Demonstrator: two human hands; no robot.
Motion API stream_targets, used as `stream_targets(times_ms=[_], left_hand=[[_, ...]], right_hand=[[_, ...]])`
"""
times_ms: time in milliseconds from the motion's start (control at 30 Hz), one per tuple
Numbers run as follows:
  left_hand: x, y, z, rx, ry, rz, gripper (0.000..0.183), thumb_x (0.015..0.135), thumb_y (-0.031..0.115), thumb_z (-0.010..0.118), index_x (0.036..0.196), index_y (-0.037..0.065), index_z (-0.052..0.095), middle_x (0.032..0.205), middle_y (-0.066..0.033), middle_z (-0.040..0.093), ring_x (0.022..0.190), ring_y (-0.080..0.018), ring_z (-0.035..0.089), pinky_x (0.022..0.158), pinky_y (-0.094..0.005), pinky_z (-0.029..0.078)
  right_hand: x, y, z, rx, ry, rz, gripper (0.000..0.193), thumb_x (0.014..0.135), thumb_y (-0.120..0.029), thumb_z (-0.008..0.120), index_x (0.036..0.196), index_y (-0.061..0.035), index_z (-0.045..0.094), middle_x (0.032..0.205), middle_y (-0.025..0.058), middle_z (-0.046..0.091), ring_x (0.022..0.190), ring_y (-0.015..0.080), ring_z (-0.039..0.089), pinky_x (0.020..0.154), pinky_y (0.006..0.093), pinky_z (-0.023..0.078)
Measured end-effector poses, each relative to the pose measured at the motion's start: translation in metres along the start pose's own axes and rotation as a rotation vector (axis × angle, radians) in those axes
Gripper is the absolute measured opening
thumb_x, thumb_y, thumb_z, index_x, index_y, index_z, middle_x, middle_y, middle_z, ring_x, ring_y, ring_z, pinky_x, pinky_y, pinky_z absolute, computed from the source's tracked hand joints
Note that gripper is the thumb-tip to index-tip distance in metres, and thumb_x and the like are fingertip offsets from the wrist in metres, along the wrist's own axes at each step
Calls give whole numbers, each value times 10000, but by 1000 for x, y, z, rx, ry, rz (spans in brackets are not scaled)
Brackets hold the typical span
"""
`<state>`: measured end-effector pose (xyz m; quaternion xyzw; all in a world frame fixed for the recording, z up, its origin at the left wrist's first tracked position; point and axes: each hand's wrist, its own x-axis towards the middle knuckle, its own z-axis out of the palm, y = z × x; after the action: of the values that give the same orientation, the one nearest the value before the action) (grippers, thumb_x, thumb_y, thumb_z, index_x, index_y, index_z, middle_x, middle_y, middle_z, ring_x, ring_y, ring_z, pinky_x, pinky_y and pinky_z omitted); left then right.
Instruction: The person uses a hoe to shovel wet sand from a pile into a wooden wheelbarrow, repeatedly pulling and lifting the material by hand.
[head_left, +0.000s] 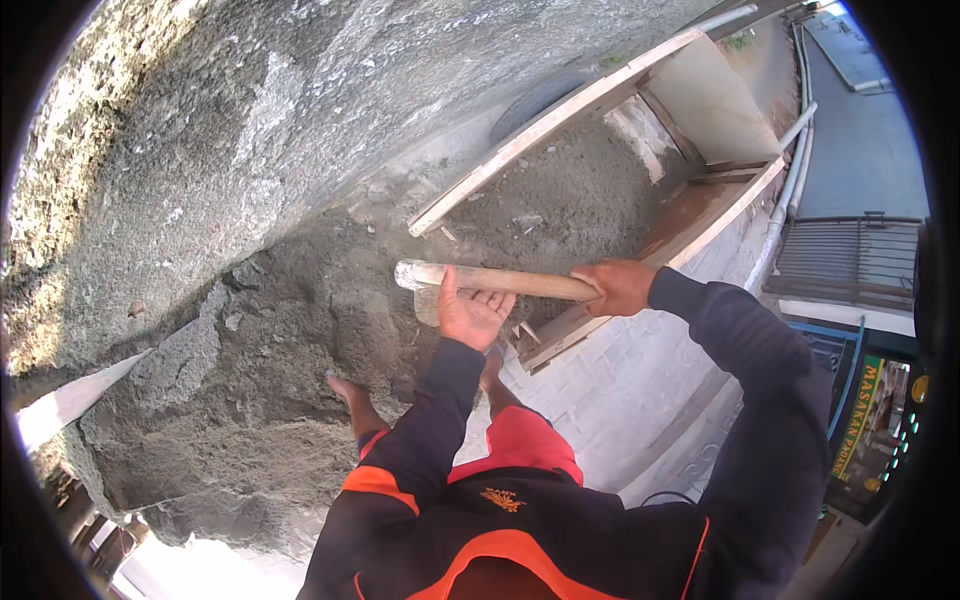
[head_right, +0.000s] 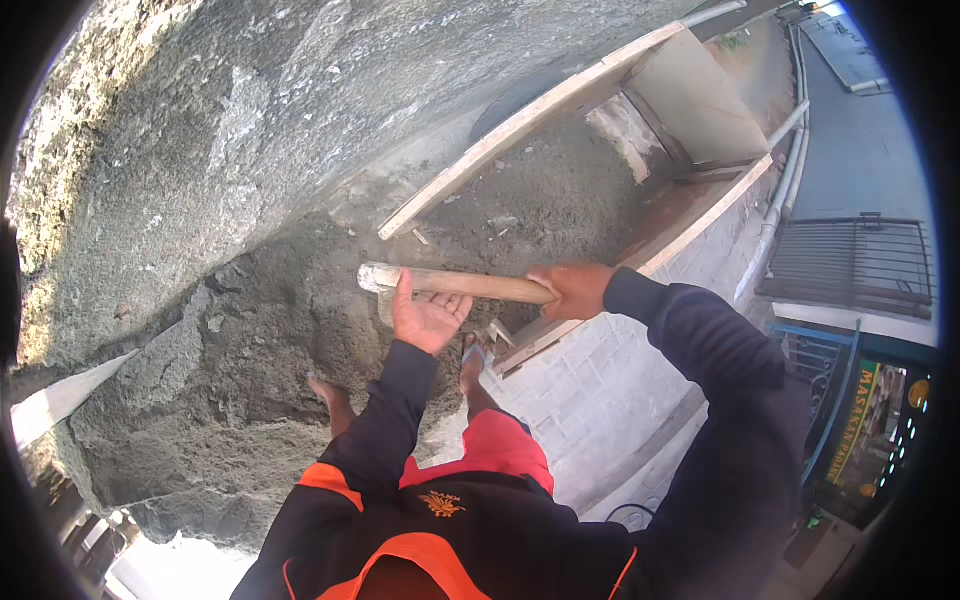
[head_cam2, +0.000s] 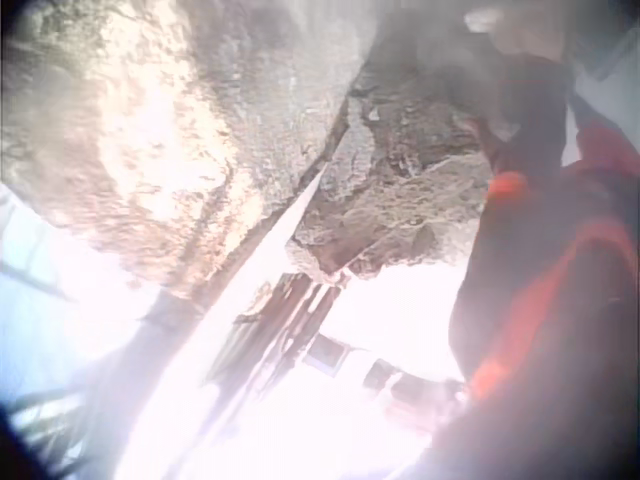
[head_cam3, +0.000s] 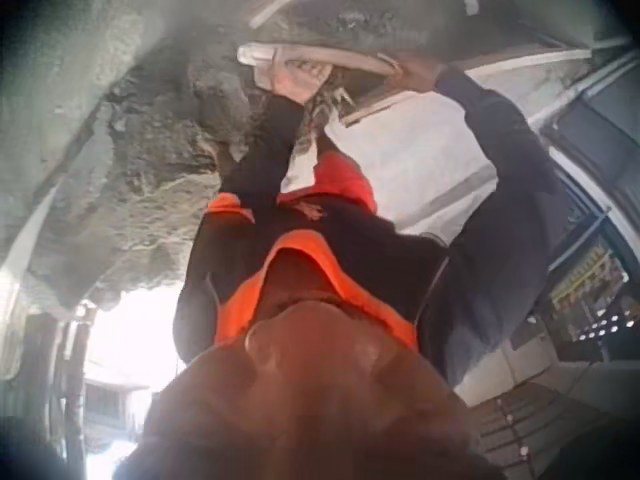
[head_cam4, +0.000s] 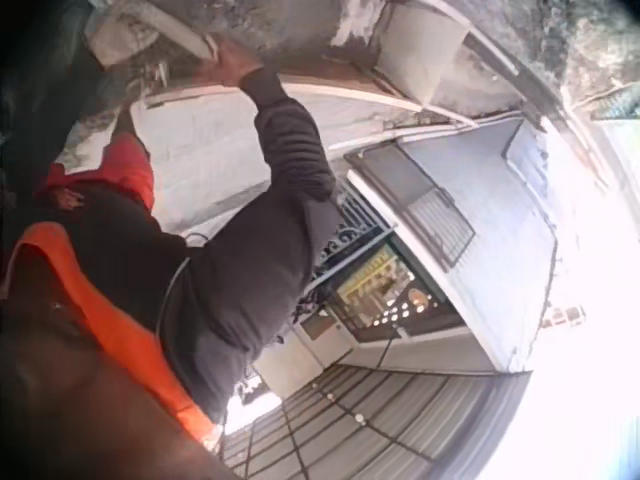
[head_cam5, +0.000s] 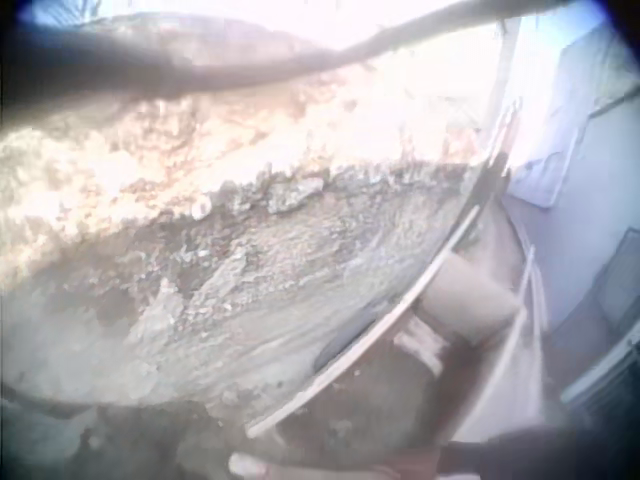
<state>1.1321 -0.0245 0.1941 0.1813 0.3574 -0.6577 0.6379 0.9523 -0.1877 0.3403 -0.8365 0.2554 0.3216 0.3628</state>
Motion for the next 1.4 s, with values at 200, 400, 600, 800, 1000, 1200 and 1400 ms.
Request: stream_targets(times_ms=[200,400,600,800,1000,1200,1400], left_hand=[[-3,-100,49,92,-77,-64,855,825,507,684,1408,84,223,1361,-172,408,1305,-312,395,1127,-488,242],[-68,-35,-11,386,109,57,703,855,514,651,1327,121,310,1232,-149,506,1172,-289,522,1003,-473,394],[-59,79,-146,529,268,316,697,871,591,565,1319,88,386,1216,-146,506,1058,-260,546,923,-441,435],[-38,74,-238,727,469,-28,612,820,579,620,1158,81,509,1026,-76,584,900,-191,566,734,-395,470],[27,216,-309,1657,612,343,420,760,259,685,1035,-24,541,858,-253,640,806,-402,650,709,-478,505],[-13,253,-356,1658,494,323,436,713,239,680,1048,-4,545,826,-225,637,802,-400,645,709,-463,505],[-124,218,-379,1550,621,-95,392,706,266,642,941,-21,515,858,-259,623,866,-433,617,756,-501,480]], right_hand=[[-77,85,-7,-423,370,202,254,672,-205,679,863,-78,568,727,154,633,738,376,629,686,473,495],[-55,3,112,103,188,170,295,756,-276,694,868,-43,551,765,211,641,776,409,634,683,491,492],[146,-88,240,530,333,15,371,789,-275,710,956,18,556,668,136,589,606,303,604,586,389,468],[406,-114,290,1149,136,531,236,876,-264,677,865,-58,562,611,19,529,427,144,514,355,328,404],[592,-106,293,1189,458,557,318,927,-325,595,907,-32,475,630,60,483,456,192,509,394,384,433],[607,-115,359,1119,491,747,335,947,-326,544,960,2,479,665,93,516,447,225,525,418,402,482],[538,-183,469,935,189,868,359,961,-316,525,1028,34,483,784,163,600,493,276,601,437,421,511]])
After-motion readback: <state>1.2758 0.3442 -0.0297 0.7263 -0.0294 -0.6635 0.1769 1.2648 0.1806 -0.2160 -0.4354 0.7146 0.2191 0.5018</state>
